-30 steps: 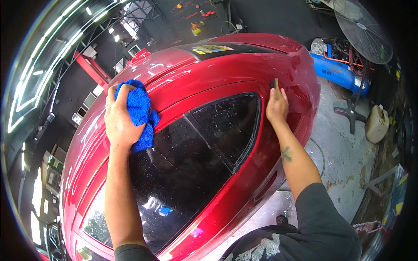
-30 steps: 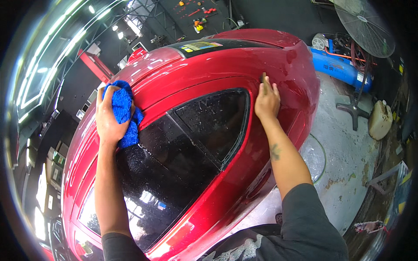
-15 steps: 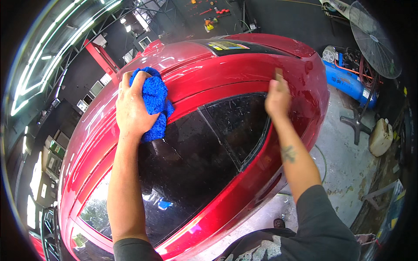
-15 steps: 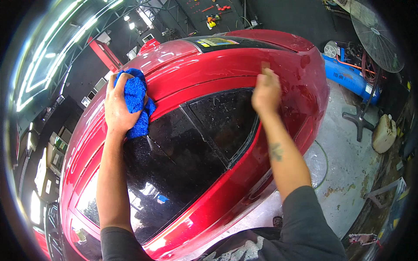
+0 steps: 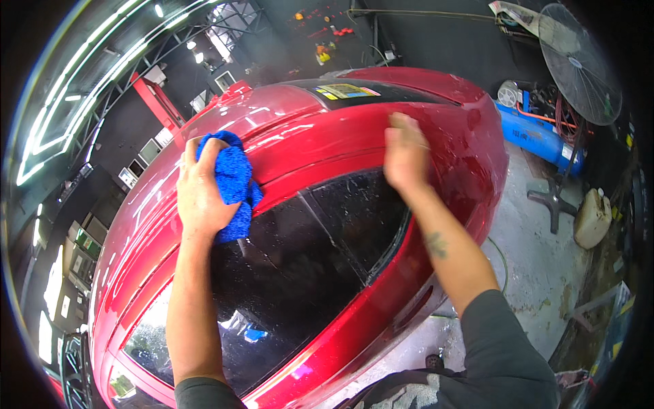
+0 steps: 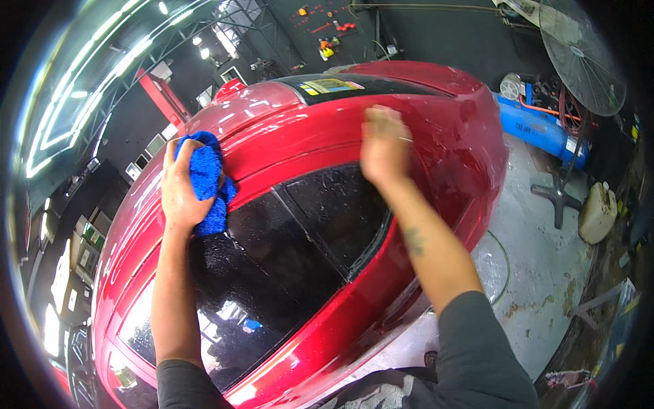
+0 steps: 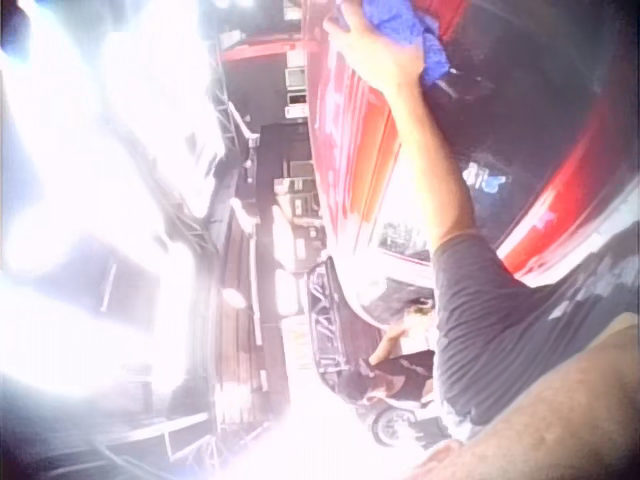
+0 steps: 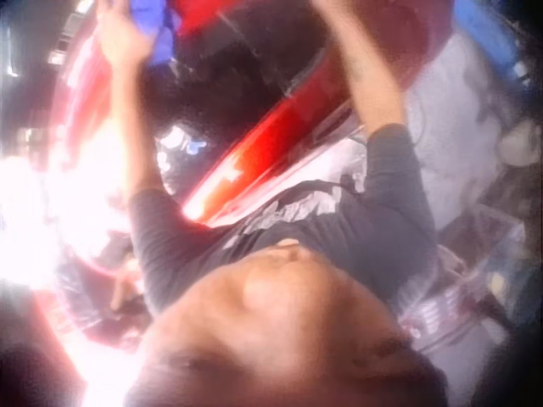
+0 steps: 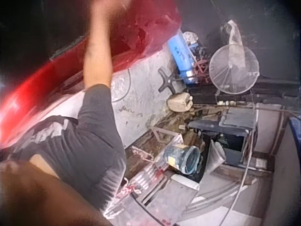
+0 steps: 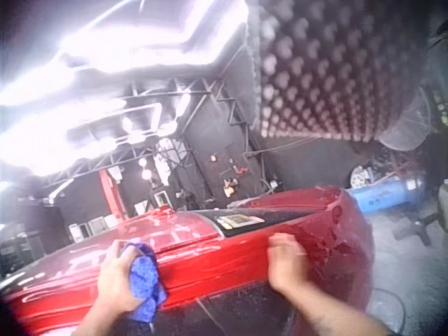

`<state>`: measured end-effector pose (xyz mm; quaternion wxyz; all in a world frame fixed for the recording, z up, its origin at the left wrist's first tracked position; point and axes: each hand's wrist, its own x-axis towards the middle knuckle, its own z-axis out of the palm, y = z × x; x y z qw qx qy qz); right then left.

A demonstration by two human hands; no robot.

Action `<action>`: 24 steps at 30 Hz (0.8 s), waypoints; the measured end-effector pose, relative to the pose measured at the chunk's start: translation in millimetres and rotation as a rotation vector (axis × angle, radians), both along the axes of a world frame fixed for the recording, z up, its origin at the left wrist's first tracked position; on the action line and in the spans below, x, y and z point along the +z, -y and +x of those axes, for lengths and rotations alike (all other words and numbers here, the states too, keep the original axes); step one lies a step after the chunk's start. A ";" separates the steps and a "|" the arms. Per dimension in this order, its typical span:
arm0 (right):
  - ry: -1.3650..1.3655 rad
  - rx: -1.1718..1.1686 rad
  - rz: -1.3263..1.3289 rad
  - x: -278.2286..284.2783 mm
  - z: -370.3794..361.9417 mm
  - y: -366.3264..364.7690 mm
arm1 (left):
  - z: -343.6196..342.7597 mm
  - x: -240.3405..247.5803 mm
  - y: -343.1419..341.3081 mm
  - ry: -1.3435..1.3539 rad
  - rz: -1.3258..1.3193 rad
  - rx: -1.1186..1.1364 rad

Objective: The person wipes the roof and rear window area of a red car using a blue microfiber cloth and a small black block. They repeatedly wipe the same sections, occasionally dipping the cloth into a bucket of water.

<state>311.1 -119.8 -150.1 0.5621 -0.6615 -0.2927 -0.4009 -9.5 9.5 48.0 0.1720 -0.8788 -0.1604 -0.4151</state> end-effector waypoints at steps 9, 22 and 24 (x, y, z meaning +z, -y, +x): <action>0.118 0.095 -0.073 -12.5 63.7 32.0 | 5.3 6.2 4.7 -0.026 -0.011 -0.043; 0.194 0.144 -0.202 9.8 66.0 23.8 | 86.3 -24.4 30.3 -0.125 0.170 -0.143; 0.122 0.030 -0.184 -19.1 151.5 54.9 | 125.9 -29.0 39.1 -0.170 0.159 -0.167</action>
